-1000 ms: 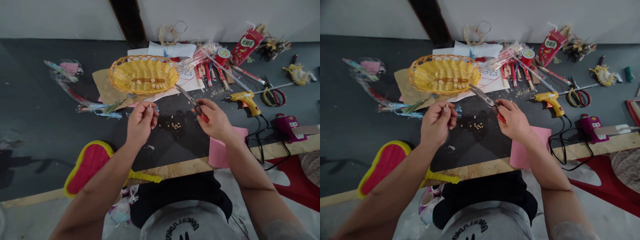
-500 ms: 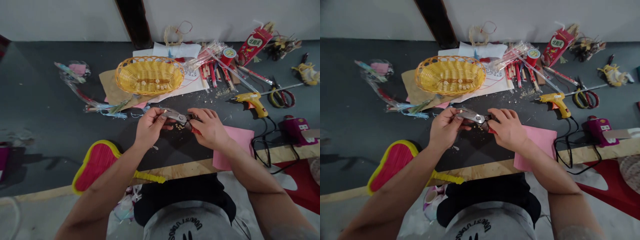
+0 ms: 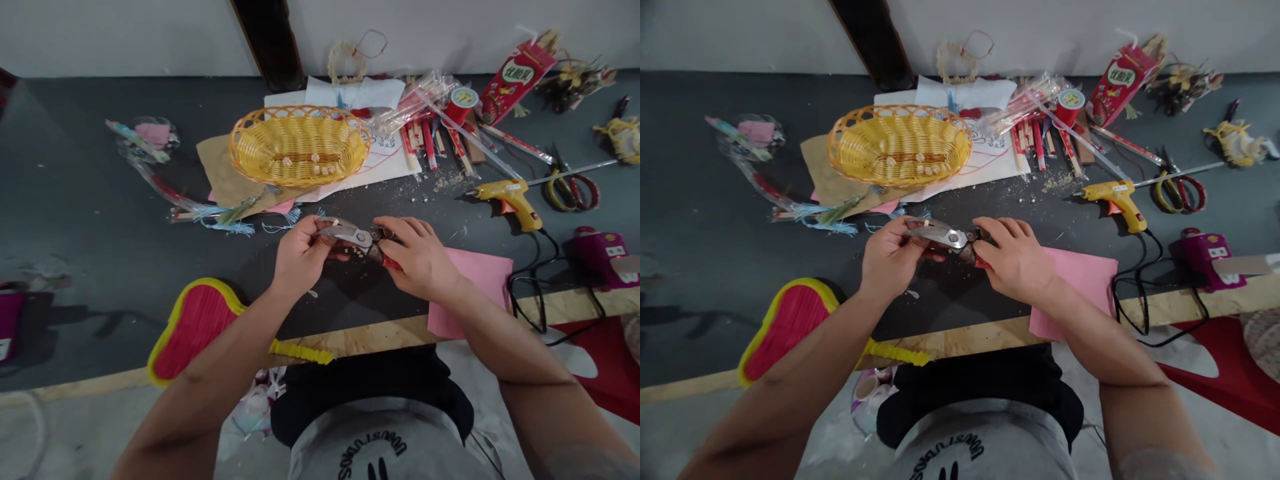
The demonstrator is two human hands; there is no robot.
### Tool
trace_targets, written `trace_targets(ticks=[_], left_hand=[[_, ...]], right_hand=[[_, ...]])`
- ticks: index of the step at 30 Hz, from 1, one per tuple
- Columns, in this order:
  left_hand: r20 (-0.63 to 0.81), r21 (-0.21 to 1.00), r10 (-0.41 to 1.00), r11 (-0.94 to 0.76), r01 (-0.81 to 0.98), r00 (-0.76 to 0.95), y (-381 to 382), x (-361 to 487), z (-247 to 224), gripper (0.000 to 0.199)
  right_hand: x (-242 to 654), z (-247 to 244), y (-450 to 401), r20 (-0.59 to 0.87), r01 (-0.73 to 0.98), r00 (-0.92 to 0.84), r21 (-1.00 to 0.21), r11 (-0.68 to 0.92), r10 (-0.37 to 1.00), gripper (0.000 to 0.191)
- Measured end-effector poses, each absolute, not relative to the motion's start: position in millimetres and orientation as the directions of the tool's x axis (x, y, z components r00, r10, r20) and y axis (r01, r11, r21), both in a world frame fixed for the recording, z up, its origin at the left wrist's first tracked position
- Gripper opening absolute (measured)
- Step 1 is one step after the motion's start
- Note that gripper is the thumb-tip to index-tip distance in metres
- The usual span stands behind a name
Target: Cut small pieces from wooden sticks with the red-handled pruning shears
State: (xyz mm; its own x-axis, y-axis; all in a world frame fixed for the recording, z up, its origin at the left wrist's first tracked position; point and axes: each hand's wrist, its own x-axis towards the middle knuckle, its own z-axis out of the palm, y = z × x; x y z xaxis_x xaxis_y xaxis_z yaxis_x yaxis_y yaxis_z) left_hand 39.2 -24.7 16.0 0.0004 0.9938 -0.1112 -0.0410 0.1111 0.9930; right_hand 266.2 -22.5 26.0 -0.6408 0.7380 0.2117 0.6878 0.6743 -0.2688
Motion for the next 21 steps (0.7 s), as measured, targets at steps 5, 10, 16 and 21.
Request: trace_targets(ticks=[5,10,16,21], left_hand=[[-0.106,0.994,0.994,0.107,-0.022,0.015,-24.7,38.9,15.2,0.042],[-0.104,0.994,0.995,0.104,-0.02,0.005,-24.9,38.4,16.0,0.043],[-0.119,0.992,0.993,0.12,-0.03,0.019,-25.4,40.2,16.4,0.042],[-0.143,0.988,0.989,0.144,-0.051,0.023,-25.6,41.4,19.0,0.042]], right_hand=[[266.0,26.3,-22.3,0.228,0.675,-0.651,-0.263,0.689,0.724,0.02],[265.4,23.3,-19.2,0.233,0.642,-0.643,-0.355,0.679,0.73,0.022],[264.0,24.9,-19.3,0.15,0.709,-0.602,-0.351,0.611,0.784,0.065],[262.6,30.4,-22.3,0.093,0.759,-0.572,-0.316,0.569,0.815,0.062]])
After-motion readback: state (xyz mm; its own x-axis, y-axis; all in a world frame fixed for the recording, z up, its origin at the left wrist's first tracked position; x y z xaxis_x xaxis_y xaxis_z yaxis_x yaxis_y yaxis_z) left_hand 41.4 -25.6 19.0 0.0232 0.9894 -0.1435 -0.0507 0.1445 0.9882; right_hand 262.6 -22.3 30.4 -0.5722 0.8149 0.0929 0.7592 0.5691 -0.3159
